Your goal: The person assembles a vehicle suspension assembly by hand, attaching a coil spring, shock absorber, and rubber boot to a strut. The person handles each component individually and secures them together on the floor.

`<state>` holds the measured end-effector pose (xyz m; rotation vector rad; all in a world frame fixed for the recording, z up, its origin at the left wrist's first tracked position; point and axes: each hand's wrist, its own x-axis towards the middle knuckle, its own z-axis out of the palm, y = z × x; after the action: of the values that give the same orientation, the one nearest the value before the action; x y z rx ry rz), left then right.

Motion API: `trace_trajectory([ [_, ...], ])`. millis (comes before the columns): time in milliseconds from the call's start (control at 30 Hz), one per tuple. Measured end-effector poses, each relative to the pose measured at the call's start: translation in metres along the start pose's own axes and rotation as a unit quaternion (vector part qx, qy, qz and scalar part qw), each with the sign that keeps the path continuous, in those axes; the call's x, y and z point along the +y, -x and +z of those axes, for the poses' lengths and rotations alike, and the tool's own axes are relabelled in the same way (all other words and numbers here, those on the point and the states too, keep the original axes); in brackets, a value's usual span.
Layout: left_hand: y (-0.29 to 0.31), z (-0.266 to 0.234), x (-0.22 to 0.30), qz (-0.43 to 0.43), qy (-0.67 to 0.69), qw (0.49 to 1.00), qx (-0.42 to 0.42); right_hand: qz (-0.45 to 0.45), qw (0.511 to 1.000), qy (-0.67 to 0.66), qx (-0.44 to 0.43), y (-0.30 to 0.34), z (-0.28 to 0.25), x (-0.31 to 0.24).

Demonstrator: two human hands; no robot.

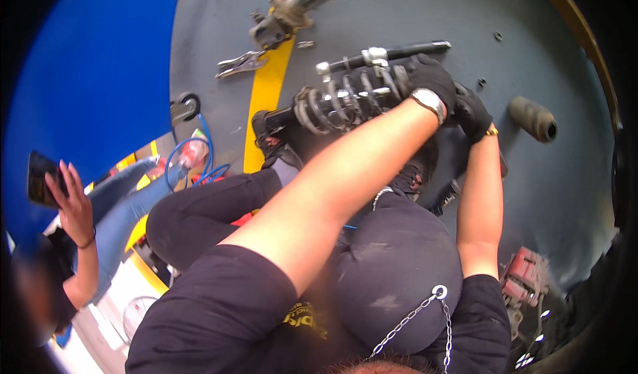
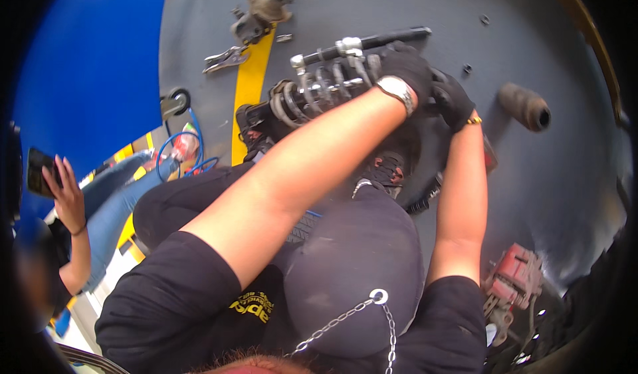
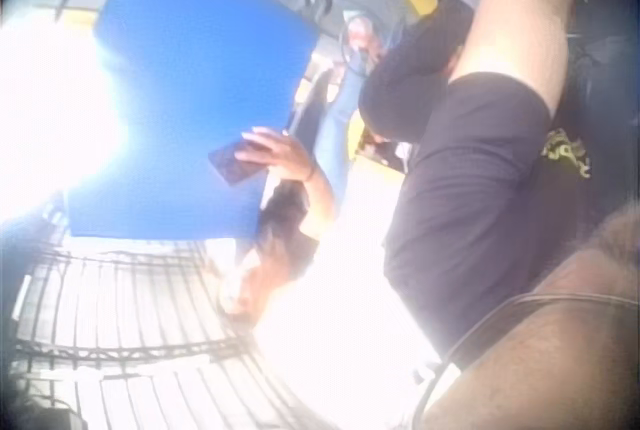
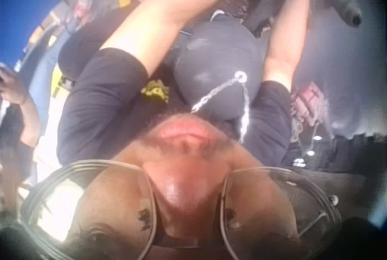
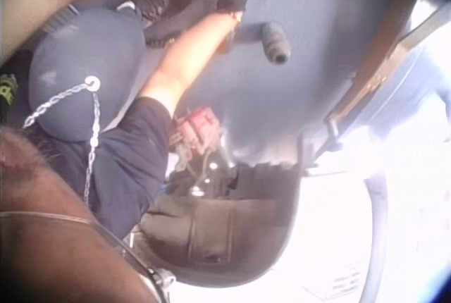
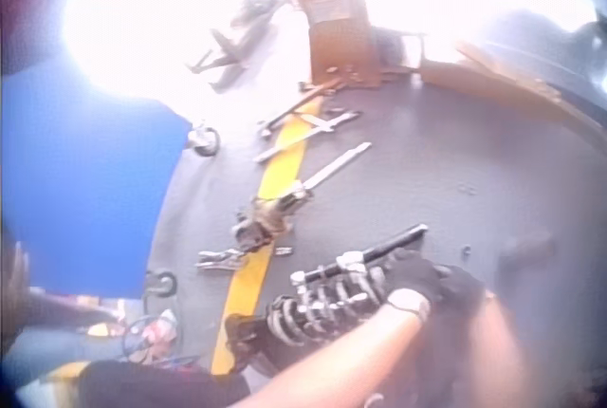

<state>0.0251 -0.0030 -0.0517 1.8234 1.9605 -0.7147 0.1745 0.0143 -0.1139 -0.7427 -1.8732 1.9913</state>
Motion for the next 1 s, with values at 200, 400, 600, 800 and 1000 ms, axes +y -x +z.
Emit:
trace_trajectory([
  [200, 0.004, -0.006, 0.003, 0.034, 0.085, 0.995, -0.046, 0.028, 0.995, 0.08, 0.05, 0.011, 0.011, -0.008],
  [400, 0.008, 0.0, 0.0, 0.031, 0.118, 0.992, -0.014, 0.002, 0.979, 0.193, 0.07, 0.023, 0.007, 0.006],
  [600, 0.009, -0.001, 0.002, 0.026, 0.122, 0.992, -0.007, -0.122, 0.935, 0.333, 0.007, 0.024, -0.014, 0.019],
  [800, 0.007, 0.016, 0.007, -0.019, 0.217, 0.97, 0.107, 0.06, 0.92, -0.369, 0.116, 0.014, -0.003, 0.033],
  [1000, 0.11, -0.003, -0.047, 0.18, 0.31, 0.881, 0.31, 0.048, 0.998, -0.005, 0.043, 0.0, 0.006, -0.012],
])
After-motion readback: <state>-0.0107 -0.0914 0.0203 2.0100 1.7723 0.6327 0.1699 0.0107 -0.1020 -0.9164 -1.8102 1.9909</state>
